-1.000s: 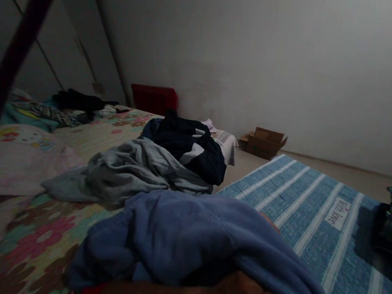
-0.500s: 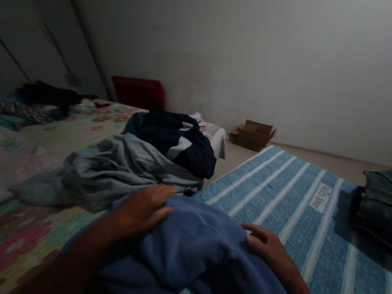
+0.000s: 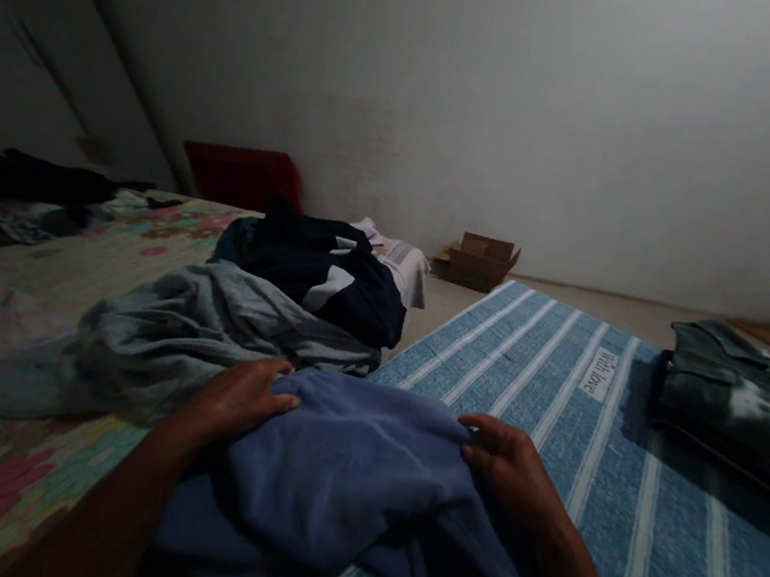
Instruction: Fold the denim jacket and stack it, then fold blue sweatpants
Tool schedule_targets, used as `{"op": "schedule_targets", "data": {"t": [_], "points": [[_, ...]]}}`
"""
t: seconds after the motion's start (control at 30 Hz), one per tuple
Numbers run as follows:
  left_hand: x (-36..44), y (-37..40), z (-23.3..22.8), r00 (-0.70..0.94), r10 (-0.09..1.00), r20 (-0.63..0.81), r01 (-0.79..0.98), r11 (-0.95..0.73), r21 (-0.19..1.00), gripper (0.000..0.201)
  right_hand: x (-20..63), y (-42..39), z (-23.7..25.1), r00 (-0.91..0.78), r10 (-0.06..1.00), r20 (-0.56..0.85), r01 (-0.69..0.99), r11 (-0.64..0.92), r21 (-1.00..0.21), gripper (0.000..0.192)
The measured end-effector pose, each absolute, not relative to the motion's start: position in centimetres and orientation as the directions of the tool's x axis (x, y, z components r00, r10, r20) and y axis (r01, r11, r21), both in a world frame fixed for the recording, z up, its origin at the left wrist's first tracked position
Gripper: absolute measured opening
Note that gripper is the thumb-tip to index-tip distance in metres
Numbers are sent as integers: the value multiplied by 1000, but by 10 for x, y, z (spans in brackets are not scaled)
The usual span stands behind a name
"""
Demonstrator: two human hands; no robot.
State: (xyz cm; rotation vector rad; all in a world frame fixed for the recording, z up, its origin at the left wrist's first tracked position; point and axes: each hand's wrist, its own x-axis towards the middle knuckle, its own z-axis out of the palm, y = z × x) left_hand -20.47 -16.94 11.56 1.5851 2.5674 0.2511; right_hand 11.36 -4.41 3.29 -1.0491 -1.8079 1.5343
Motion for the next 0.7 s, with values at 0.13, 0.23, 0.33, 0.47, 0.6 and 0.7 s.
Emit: {"op": "schedule_targets", "data": {"t": [0.13,0.23,0.33,0.47,0.6,0.7], "points": [[-183,-165,133,-448,883,137,885,417,207,22,117,-36,36,-364,926,99,274,208,-939,38],[-150,-161,144,-457,832,315,846,298,442,17,114,-42,40,-205,953,224,422,293,-858,38],[-104,-154,145,-387,857,340,713,45,700,10,109,-64,55,-173,934,312,442,357,-823,39],[-40,-146,132,-202,935,292,513,-153,845,6,109,-94,79,-410,894,178,146,257,-955,40],[8,-143,113,-51,965,258,510,-197,837,14,130,-101,80,-342,929,141,-18,143,-990,45],[26,-143,100,91,981,173,512,-195,836,23,148,-99,69,-291,956,-39,-46,-55,-997,39]]}}
